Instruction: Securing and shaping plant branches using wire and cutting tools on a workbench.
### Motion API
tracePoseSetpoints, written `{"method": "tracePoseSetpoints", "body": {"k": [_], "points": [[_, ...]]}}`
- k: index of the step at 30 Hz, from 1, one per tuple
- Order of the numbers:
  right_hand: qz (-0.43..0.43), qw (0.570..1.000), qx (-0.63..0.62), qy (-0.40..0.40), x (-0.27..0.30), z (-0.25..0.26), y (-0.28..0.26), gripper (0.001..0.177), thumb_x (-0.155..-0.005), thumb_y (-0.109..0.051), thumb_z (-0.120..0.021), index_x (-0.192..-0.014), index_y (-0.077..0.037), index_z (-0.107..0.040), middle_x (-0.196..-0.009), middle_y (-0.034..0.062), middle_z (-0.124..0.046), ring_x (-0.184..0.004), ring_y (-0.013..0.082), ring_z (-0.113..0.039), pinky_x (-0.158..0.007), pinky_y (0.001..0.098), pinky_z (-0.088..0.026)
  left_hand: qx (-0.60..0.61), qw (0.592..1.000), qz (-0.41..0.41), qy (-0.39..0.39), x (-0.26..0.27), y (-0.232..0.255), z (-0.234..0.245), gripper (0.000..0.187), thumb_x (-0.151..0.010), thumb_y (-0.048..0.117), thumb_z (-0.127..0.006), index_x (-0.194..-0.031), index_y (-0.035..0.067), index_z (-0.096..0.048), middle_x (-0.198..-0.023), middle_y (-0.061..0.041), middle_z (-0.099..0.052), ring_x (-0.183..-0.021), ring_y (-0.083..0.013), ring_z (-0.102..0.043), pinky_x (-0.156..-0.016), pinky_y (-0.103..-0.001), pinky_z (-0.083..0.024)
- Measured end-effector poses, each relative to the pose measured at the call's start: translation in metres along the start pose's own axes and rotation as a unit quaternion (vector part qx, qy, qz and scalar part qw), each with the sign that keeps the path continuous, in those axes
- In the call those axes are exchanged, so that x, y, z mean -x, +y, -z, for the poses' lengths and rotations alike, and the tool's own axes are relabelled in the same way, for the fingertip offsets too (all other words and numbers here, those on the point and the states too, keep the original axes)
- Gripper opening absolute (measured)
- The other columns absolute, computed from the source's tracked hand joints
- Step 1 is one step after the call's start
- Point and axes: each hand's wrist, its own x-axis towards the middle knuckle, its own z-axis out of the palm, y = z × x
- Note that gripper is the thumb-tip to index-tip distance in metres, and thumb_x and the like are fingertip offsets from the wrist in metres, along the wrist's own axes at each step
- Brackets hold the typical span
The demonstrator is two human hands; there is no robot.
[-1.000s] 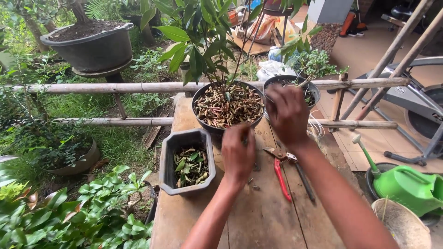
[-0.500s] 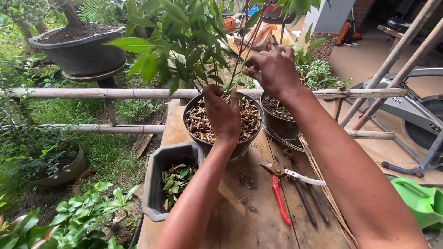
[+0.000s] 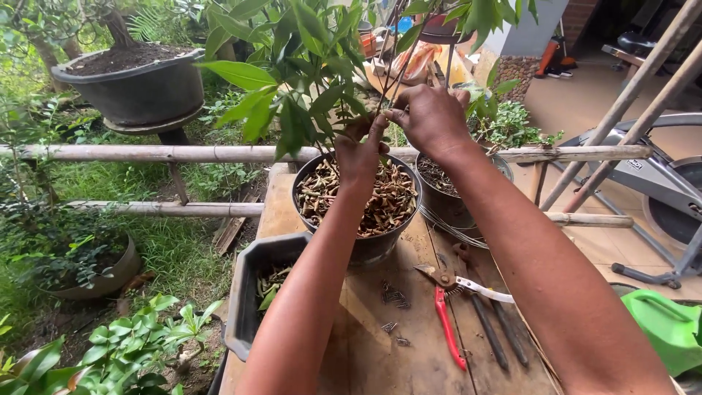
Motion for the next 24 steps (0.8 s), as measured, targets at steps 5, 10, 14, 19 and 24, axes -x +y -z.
{"method": "tracePoseSetpoints", "body": {"k": [5,10,14,19,24], "points": [[-0.035,0.999,0.01,-0.021,-0.005,-0.007,0.001,0.017,-0.099,-0.038,-0.069,-0.096,-0.025,-0.081,-0.092,0.0102,-0.078,-0.104,0.039,-0.072,-0.105,0.0687,-0.031,-0.022,0.999,-0.004,-0.039,-0.008,-0.015,0.008,0.045,-0.094,0.033,-0.076,-0.115,-0.006,-0.069,-0.091,-0.021,-0.071,-0.05,-0.0137,-0.064,-0.043,-0.024,-0.046],[-0.077,0.996,0.008,-0.041,-0.007,-0.003,-0.008,0.021,-0.098,-0.041,-0.069,-0.092,-0.026,-0.082,-0.096,0.0174,-0.077,-0.108,0.0442,-0.07,-0.106,0.0681,-0.031,-0.034,0.998,-0.022,-0.047,-0.01,-0.018,0.009,0.04,-0.096,0.033,-0.075,-0.109,-0.005,-0.07,-0.085,-0.018,-0.068,-0.048,-0.0136,-0.063,-0.043,-0.025,-0.048],[-0.126,0.989,-0.051,-0.055,-0.002,0.002,-0.016,0.019,-0.094,-0.042,-0.072,-0.084,-0.028,-0.082,-0.09,0.0158,-0.076,-0.105,0.0438,-0.071,-0.099,0.0619,-0.041,-0.012,0.999,-0.027,-0.035,-0.009,-0.021,0.009,0.037,-0.095,0.033,-0.075,-0.105,-0.003,-0.071,-0.085,-0.015,-0.066,-0.046,-0.0125,-0.06,-0.043,-0.026,-0.049],[-0.149,0.98,-0.108,-0.074,0.007,0.012,-0.018,0.013,-0.09,-0.036,-0.078,-0.088,-0.024,-0.082,-0.087,0.0178,-0.075,-0.098,0.0463,-0.071,-0.09,0.0615,-0.048,0.011,0.999,-0.032,-0.039,-0.007,-0.022,0.008,0.038,-0.096,0.03,-0.075,-0.108,-0.005,-0.069,-0.085,-0.017,-0.066,-0.047,-0.0139,-0.063,-0.043,-0.025,-0.046],[0.003,0.994,-0.012,-0.106,0.0,0.017,-0.006,0.024,-0.1,-0.024,-0.064,-0.12,-0.018,-0.075,-0.107,0.0104,-0.077,-0.115,0.0427,-0.067,-0.105,0.0721,-0.034,0.03,0.998,0.004,-0.06,-0.01,-0.026,0.007,0.035,-0.101,0.028,-0.068,-0.112,-0.005,-0.066,-0.088,-0.013,-0.063,-0.05,-0.0123,-0.063,-0.045,-0.022,-0.045]]}}
